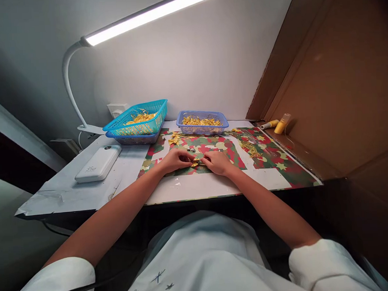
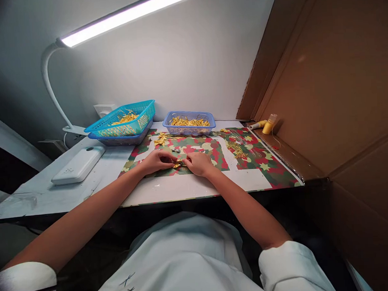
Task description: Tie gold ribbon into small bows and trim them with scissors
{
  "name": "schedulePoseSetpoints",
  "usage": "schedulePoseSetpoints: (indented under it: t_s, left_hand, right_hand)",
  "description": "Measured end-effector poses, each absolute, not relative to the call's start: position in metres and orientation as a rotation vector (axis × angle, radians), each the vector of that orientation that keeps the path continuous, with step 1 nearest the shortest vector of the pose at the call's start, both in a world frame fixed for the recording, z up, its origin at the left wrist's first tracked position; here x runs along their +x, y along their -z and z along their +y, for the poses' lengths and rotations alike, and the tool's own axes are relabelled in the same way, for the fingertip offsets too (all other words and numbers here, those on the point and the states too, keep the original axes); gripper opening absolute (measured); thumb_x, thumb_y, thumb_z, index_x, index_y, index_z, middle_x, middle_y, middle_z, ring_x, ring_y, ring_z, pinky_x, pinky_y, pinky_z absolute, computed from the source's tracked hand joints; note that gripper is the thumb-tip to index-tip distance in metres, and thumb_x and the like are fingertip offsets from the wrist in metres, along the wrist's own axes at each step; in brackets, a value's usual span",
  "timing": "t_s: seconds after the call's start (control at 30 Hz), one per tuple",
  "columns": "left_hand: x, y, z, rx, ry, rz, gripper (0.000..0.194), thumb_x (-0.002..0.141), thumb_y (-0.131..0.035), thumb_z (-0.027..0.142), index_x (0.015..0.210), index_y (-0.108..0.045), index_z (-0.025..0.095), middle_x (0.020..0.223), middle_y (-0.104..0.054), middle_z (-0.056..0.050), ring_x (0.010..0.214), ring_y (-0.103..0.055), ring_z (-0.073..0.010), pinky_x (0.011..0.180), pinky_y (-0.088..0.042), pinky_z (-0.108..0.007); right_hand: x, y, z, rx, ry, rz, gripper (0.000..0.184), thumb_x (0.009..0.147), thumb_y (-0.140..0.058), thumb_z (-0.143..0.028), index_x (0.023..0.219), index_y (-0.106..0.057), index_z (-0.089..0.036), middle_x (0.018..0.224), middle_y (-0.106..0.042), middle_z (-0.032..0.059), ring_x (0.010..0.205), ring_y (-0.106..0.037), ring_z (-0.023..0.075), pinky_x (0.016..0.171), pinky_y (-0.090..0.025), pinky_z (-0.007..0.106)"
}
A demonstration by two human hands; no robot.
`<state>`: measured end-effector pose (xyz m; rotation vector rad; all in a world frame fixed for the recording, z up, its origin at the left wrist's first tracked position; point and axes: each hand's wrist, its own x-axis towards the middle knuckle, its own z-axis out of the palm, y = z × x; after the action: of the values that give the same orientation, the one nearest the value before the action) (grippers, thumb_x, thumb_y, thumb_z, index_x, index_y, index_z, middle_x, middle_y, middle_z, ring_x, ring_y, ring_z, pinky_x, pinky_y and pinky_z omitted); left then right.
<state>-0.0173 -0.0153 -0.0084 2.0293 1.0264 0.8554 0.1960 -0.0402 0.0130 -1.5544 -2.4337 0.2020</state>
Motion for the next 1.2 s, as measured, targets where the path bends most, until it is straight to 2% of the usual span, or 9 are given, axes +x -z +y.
schedulePoseSetpoints:
  t_s: [0.27,0.43,0.57,0.7,0.8,0.87,1.0,1.1,1.2]
  left_hand:
    - [-0.017,0.007,-0.015,2.025,-0.842,1.047,0.035,0.062,-0.077,0.038,0.087,-0.077,0.014,0.068,-0.068,-0.003,0.056,-0.05,-0.0101,0.05,-0.038,-0.022]
    - [-0.018,0.008,-0.014,2.036,-0.842,1.04,0.035,0.063,-0.077,0.037,0.089,-0.076,0.014,0.069,-0.069,-0.003,0.055,-0.051,-0.0101,0.049,-0.039,-0.022]
    - [-0.018,0.01,-0.015,1.995,-0.862,0.984,0.043,0.065,-0.076,0.035,0.102,-0.073,0.013,0.078,-0.072,-0.006,0.06,-0.056,-0.0114,0.052,-0.044,-0.022]
    - [-0.018,0.01,-0.016,1.967,-0.88,0.946,0.056,0.066,-0.075,0.033,0.117,-0.065,0.014,0.09,-0.073,-0.009,0.059,-0.057,-0.01,0.05,-0.045,-0.021]
    - [-0.019,0.006,-0.018,1.975,-0.897,0.926,0.062,0.065,-0.076,0.032,0.123,-0.06,0.015,0.097,-0.071,-0.009,0.06,-0.057,-0.009,0.051,-0.046,-0.02]
    - [-0.021,0.002,-0.019,2.016,-0.87,0.907,0.061,0.065,-0.075,0.032,0.121,-0.06,0.016,0.094,-0.069,-0.007,0.06,-0.057,-0.0085,0.054,-0.047,-0.021]
    - [-0.026,-0.007,-0.022,2.094,-0.788,0.867,0.05,0.068,-0.074,0.031,0.114,-0.06,0.017,0.087,-0.067,-0.004,0.061,-0.057,-0.0083,0.057,-0.048,-0.021]
    - [-0.029,-0.011,-0.023,2.098,-0.823,0.821,0.044,0.068,-0.074,0.03,0.107,-0.058,0.017,0.084,-0.064,-0.002,0.063,-0.059,-0.0093,0.061,-0.05,-0.023]
    - [-0.032,-0.014,-0.023,2.109,-0.861,0.802,0.036,0.068,-0.074,0.029,0.097,-0.056,0.017,0.082,-0.061,-0.001,0.064,-0.06,-0.0098,0.06,-0.05,-0.023]
  right_hand:
    - [0.193,-0.013,-0.04,-1.576,-0.137,-2.463,0.031,0.094,-0.042,-0.037,0.088,-0.066,-0.019,0.093,-0.071,0.0053,0.081,-0.059,0.0172,0.059,-0.025,0.028]
    - [0.197,-0.011,-0.039,-1.55,-0.179,-2.412,0.032,0.094,-0.042,-0.038,0.08,-0.063,-0.019,0.088,-0.07,0.0056,0.078,-0.058,0.0173,0.058,-0.025,0.028]
    - [0.21,-0.01,-0.037,-1.544,-0.294,-2.271,0.035,0.094,-0.039,-0.042,0.077,-0.06,-0.019,0.079,-0.067,0.0038,0.073,-0.055,0.0162,0.058,-0.027,0.027]
    - [0.218,-0.008,-0.029,-1.594,-0.367,-2.063,0.035,0.09,-0.044,-0.052,0.093,-0.057,-0.02,0.083,-0.066,0.0026,0.069,-0.055,0.016,0.058,-0.031,0.026]
    - [0.217,-0.004,-0.019,-1.687,-0.256,-2.038,0.029,0.093,-0.043,-0.043,0.103,-0.056,-0.019,0.096,-0.067,0.0072,0.08,-0.057,0.0196,0.063,-0.035,0.028]
    - [0.215,-0.001,-0.013,-1.752,-0.136,-2.087,0.026,0.095,-0.041,-0.036,0.105,-0.056,-0.018,0.104,-0.065,0.0113,0.093,-0.056,0.023,0.073,-0.038,0.032]
    - [0.208,0.001,-0.009,-1.774,0.085,-2.144,0.025,0.092,-0.05,-0.032,0.107,-0.062,-0.015,0.121,-0.057,0.0173,0.114,-0.044,0.0306,0.091,-0.035,0.044]
    - [0.199,0.0,-0.011,-1.38,0.029,-2.354,0.026,0.09,-0.054,-0.026,0.114,-0.063,-0.022,0.133,-0.051,0.0113,0.121,-0.039,0.0279,0.098,-0.031,0.045]
    - [0.189,0.001,-0.009,-1.028,-0.11,-2.534,0.02,0.091,-0.055,-0.026,0.105,-0.068,-0.029,0.132,-0.052,0.0045,0.122,-0.038,0.024,0.101,-0.029,0.043]
